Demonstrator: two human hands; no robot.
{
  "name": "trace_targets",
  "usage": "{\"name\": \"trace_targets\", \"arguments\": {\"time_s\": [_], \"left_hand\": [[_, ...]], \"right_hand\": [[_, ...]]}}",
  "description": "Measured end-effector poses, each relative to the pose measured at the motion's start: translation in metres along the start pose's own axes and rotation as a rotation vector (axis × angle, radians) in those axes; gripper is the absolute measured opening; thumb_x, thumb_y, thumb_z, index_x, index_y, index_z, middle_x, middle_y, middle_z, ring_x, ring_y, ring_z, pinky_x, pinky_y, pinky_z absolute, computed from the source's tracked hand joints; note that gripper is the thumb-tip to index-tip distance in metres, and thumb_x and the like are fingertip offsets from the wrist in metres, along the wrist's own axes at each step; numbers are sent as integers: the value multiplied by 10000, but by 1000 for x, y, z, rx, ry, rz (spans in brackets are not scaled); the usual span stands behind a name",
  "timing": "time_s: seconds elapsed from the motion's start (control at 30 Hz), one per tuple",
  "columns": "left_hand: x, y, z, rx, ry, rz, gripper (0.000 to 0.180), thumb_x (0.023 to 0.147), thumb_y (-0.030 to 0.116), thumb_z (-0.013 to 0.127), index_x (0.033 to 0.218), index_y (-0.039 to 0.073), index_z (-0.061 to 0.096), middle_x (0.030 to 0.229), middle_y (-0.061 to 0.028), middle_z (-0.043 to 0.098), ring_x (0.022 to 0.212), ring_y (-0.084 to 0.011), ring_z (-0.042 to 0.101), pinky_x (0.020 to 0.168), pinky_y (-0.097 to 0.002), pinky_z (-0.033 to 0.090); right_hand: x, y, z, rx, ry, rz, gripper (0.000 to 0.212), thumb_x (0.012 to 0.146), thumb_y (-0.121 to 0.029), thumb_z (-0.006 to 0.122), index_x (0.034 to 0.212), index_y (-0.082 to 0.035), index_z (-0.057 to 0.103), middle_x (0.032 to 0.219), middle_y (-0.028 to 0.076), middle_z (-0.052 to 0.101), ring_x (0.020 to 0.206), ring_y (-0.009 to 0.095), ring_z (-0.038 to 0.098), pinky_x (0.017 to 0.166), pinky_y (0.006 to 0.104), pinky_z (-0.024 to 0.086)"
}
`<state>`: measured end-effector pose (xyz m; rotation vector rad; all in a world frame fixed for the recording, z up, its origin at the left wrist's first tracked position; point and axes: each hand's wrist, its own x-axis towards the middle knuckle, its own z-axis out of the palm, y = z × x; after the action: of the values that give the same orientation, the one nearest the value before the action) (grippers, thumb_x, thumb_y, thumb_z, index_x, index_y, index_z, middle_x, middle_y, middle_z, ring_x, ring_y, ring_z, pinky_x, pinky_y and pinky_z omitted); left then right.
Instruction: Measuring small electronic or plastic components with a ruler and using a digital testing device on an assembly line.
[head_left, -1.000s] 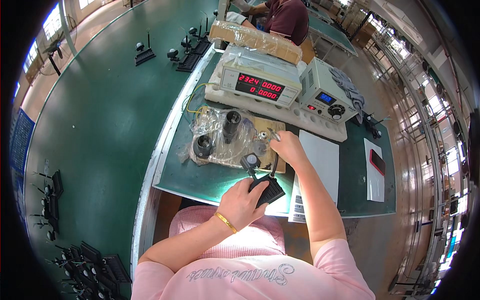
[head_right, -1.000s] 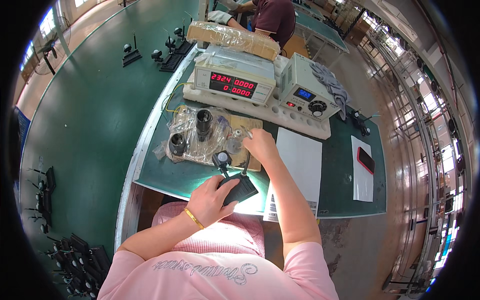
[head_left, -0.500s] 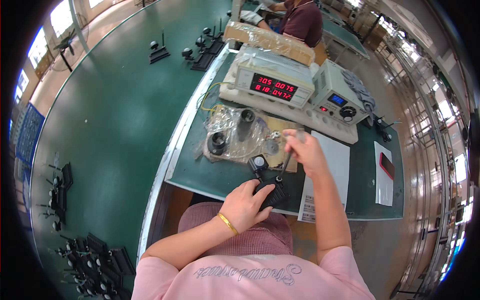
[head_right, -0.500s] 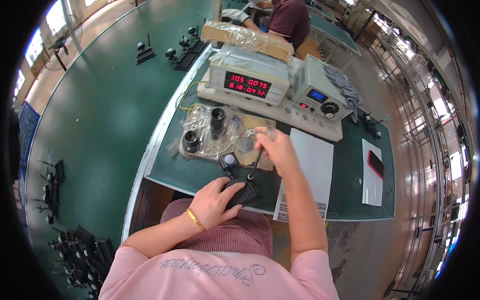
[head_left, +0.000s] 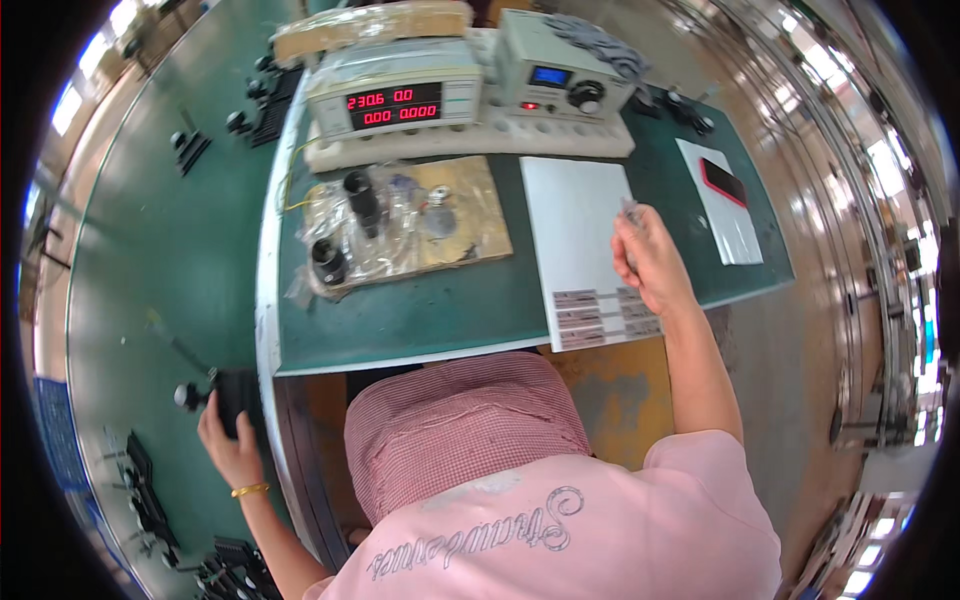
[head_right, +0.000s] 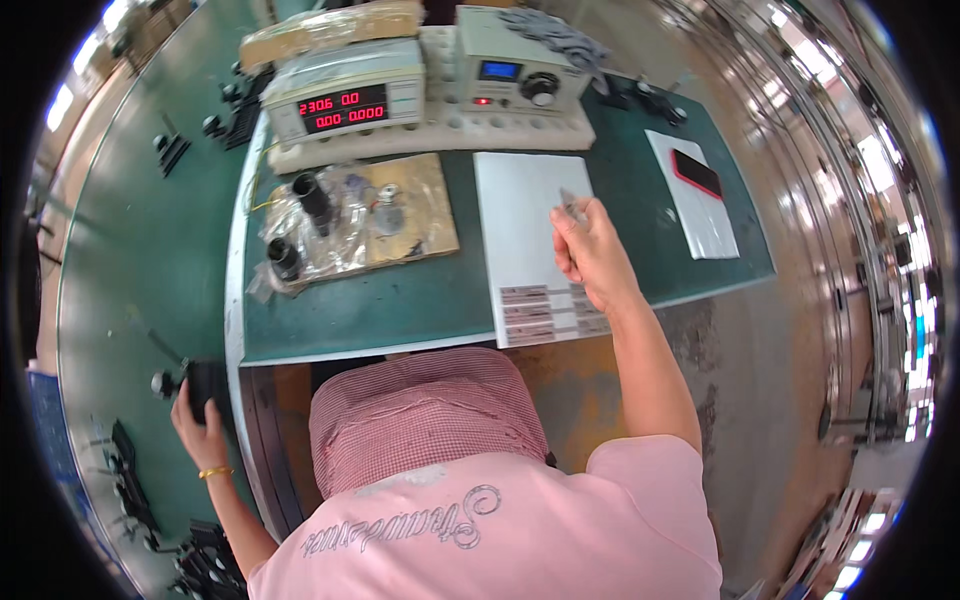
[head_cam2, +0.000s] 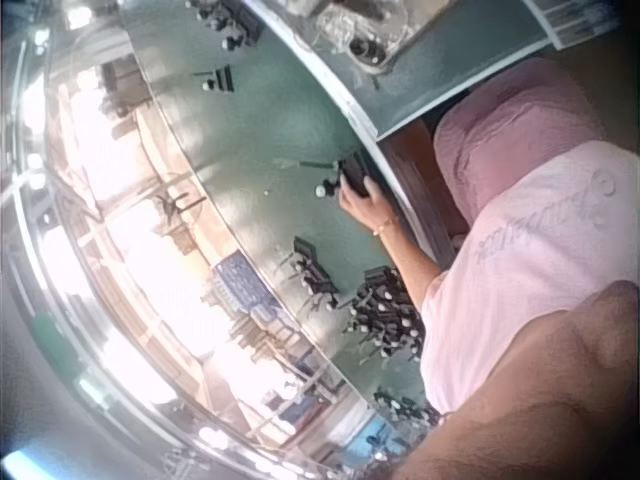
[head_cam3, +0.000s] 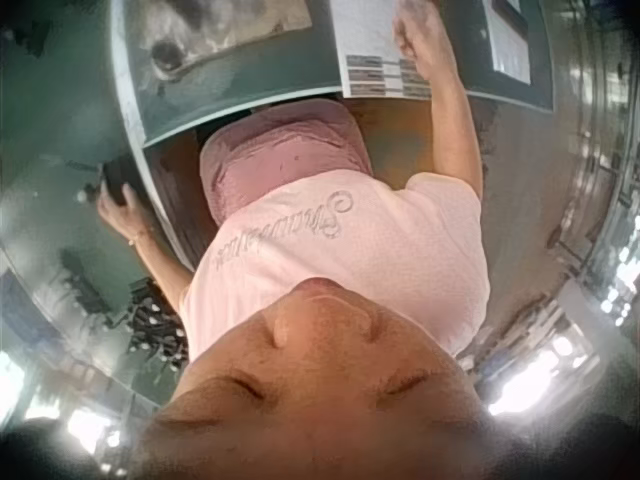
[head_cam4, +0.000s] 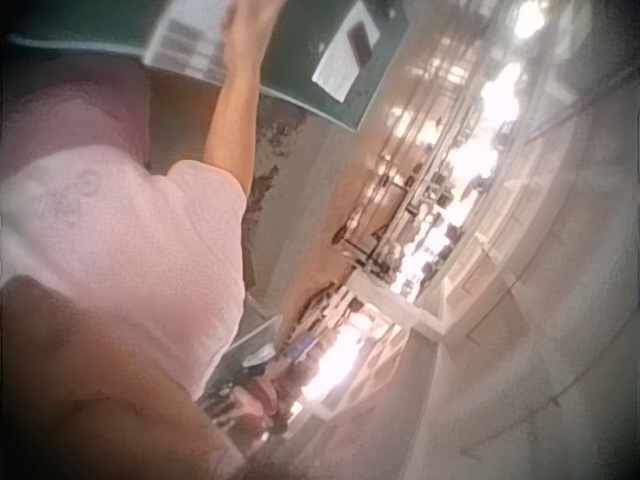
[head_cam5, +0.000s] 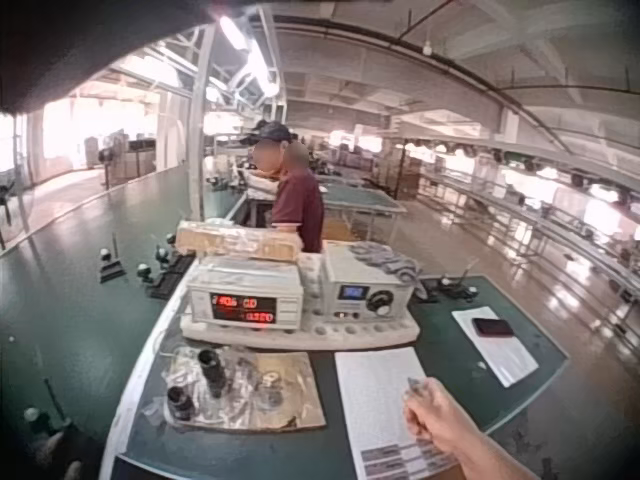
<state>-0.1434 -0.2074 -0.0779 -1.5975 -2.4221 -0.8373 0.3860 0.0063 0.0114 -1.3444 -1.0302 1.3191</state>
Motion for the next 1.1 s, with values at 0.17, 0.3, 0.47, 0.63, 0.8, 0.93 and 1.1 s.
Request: {"name": "trace_targets", "arguments": {"time_s": [0.17,0.3,0.47,0.63,0.8,0.93,1.1], "left_hand": [[5,-49,13,259,90,-1,430,865,96,608,1288,69,541,1253,-197,506,1151,-352,490,998,-442,379],[36,92,32,-82,-67,231,308,817,41,617,1123,61,635,1172,-158,571,1120,-336,520,977,-429,399],[9,315,98,-685,-616,817,281,753,48,674,1033,75,665,1108,-139,599,1076,-320,552,943,-409,450],[-35,419,158,-617,-738,1211,412,796,160,672,1196,105,586,1216,-54,556,1110,-245,534,926,-379,452],[-39,443,178,-411,-698,1385,396,830,209,641,1216,143,582,1238,32,537,1031,-176,513,868,-329,457],[-41,441,185,-430,-646,1392,399,830,208,640,1222,161,584,1231,56,529,969,-170,498,850,-313,454],[-42,442,185,-413,-625,1393,414,824,201,643,1232,168,578,1217,60,529,981,-172,491,841,-304,447]], "right_hand": [[-11,35,-75,-615,41,4,156,954,-175,489,961,-32,551,772,65,600,636,147,579,578,275,460],[-23,47,-110,-1163,148,-205,193,908,-243,573,926,-52,590,826,151,621,732,337,601,660,396,461],[-28,51,-123,-1301,186,-118,223,890,-285,602,879,-63,592,743,125,632,718,319,616,632,408,458],[-24,57,-123,-1355,163,-163,225,877,-280,620,825,-62,594,741,96,641,713,292,626,633,401,478],[-22,56,-128,-1352,146,-228,219,866,-268,628,817,-57,593,761,93,631,722,292,625,636,402,484],[-17,53,-136,-1350,33,-260,218,863,-270,627,824,-58,593,770,87,631,730,299,619,641,399,481],[-4,49,-143,-1296,-100,-194,245,863,-305,618,831,-63,596,789,85,639,752,300,619,653,406,477]]}}
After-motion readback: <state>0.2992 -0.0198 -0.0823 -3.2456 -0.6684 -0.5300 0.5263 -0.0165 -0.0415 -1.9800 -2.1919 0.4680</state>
